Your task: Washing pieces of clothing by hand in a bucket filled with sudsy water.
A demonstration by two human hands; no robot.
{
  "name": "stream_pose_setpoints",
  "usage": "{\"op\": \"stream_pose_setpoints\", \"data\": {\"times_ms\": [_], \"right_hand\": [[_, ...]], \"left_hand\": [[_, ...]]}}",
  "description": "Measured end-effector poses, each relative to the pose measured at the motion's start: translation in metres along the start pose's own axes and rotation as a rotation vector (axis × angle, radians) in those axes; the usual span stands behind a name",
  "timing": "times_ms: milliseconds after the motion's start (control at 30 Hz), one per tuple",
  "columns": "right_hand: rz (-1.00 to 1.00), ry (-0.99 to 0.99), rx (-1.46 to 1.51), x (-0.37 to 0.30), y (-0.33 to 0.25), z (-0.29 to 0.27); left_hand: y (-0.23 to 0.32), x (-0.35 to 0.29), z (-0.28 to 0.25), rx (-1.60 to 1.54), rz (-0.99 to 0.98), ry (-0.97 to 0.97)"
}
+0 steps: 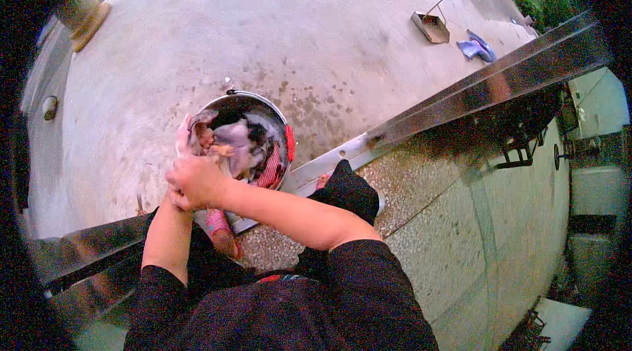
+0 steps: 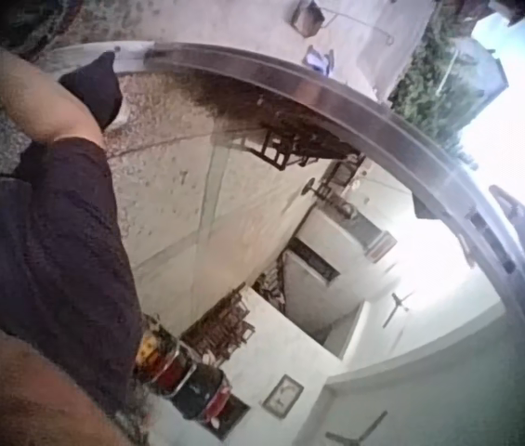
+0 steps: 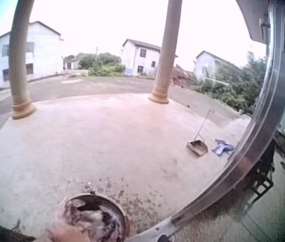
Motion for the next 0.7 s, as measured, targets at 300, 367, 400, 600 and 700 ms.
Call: {"op": "stream_pose_setpoints", "data": {"times_ms": [300, 367, 400, 600, 700], "right_hand": [[0.021, 0.338, -0.135, -0.006, 0.062, -0.026], [0.216, 0.135, -0.047, -0.015, 0.067, 0.008], [0.187, 0.28, -0.012, -0.016, 0.084, -0.002], [0.336, 0.39, -0.304, -0.015, 0.187, -0.037], [0.704, 0.438, 0.429, -0.023, 0.219, -0.037]], "left_hand": [[-0.011, -0.014, -0.028, 0.185, 0.395, 1.125], [-0.014, -0.016, -0.03, 0.134, 0.417, 1.104], [-0.015, -0.018, -0.031, 0.108, 0.431, 1.093], [0.006, 0.006, -0.006, 0.223, 0.371, 0.799], [0.02, 0.009, 0.015, 0.736, 0.271, 0.721]]}}
Point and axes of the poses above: each hand's wrist, its own x-axis towards the middle knuckle, its own z-axis out of the palm, y = z × x, the point moved 10 cm from there along x, towards the middle knuckle, and after that the axes turned 3 degrees about y, right-handed, at the moved point
